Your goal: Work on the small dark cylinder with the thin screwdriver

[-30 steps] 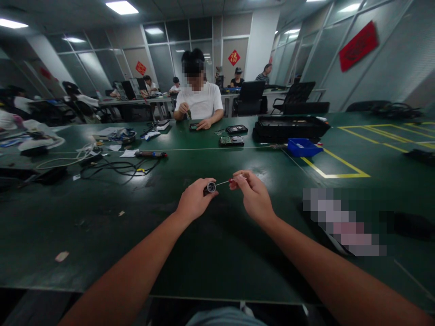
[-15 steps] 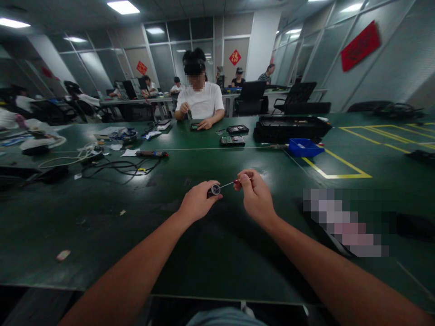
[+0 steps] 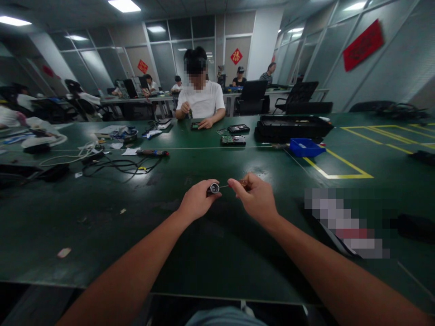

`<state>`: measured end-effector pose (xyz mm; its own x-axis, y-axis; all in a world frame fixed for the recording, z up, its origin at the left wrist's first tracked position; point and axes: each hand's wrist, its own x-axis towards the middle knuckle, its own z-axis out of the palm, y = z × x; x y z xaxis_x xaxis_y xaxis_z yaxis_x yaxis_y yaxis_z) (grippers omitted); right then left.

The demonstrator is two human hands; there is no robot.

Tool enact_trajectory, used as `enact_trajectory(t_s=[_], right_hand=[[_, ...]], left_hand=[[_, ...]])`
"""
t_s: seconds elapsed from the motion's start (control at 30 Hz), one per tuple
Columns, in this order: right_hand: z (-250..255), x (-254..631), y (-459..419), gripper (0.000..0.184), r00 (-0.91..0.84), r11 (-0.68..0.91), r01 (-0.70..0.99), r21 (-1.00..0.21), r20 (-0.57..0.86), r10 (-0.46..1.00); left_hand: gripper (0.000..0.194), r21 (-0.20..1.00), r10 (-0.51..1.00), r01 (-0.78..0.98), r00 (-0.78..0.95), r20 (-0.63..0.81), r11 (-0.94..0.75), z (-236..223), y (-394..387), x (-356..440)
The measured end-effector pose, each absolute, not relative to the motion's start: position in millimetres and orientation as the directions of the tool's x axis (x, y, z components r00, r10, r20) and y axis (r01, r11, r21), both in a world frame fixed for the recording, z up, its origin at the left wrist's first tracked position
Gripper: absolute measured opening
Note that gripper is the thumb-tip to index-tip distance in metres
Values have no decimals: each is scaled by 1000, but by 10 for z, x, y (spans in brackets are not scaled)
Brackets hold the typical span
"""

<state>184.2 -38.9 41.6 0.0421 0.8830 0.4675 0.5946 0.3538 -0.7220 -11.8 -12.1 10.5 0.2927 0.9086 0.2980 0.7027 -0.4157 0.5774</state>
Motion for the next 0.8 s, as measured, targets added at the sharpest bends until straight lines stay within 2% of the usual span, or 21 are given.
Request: enact_trajectory(t_s=[0.33, 0.57, 0.63, 0.73, 0.8], right_hand=[[420, 1841, -401, 29, -25, 413, 580, -702, 491, 871], [435, 1849, -397, 5, -151, 536, 507, -675, 543, 826], [433, 1851, -399, 6, -164, 533, 507, -677, 531, 831], [421, 1851, -404, 19, -150, 482, 510, -713, 478, 865], [406, 1847, -404, 21, -125, 459, 501, -734, 463, 877]], left_hand=[[35, 583, 907, 696, 294, 301, -419, 95, -118, -123], [37, 582, 905, 695, 290, 312, -423, 86, -107, -130], [37, 581, 904, 694, 291, 314, -425, 81, -105, -131], [36, 582, 905, 695, 293, 308, -423, 73, -100, -130], [36, 583, 906, 695, 292, 305, -420, 69, -95, -128]])
